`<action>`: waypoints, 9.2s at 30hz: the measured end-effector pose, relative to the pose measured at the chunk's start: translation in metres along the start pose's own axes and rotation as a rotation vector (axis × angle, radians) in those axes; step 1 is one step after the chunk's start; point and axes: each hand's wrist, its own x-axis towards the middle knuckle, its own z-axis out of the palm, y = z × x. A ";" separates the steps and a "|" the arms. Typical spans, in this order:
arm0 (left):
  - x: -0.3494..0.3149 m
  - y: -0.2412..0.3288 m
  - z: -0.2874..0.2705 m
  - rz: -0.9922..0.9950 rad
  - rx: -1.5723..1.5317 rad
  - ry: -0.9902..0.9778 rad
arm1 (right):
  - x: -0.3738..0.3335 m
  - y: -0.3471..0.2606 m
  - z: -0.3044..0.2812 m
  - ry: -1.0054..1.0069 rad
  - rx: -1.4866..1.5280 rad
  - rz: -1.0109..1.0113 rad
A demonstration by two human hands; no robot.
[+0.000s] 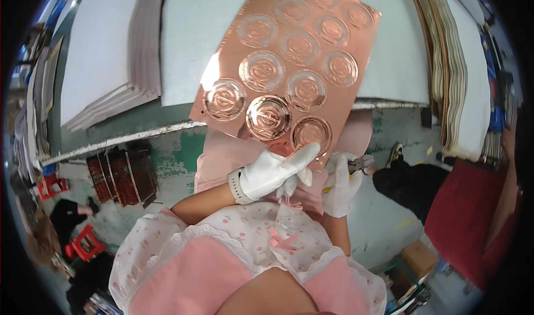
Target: The person uses pliers to trim the edges of circular copper foil stickers on a sheet. They work systematically across the sheet, removing excess material from around each circle. The person occasionally flips the sheet to access different areas.
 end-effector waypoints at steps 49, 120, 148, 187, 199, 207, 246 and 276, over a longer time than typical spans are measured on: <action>-0.132 0.228 -0.029 2.040 1.233 0.798 | 0.024 -0.060 -0.009 -0.354 0.029 -0.364; -0.004 0.006 -0.033 0.300 -0.172 0.418 | 0.011 -0.047 0.045 -0.703 -1.045 -0.167; -0.033 -0.016 -0.050 0.513 -0.226 0.599 | 0.031 -0.032 0.014 -0.294 0.084 0.069; -0.059 0.014 -0.056 1.143 0.756 0.976 | 0.040 -0.055 0.004 -0.696 -0.657 0.158; 0.045 0.091 -0.004 1.048 1.748 0.705 | 0.041 -0.039 0.007 -0.586 -0.647 0.135; 0.046 0.092 -0.007 1.101 1.727 0.697 | 0.041 -0.029 0.006 -0.624 -0.441 0.180; 0.044 0.092 -0.002 1.054 1.766 0.696 | 0.051 -0.037 0.001 -0.691 -0.765 0.014; 0.043 0.092 -0.003 1.062 1.776 0.698 | 0.040 -0.032 -0.003 -0.656 -0.620 0.088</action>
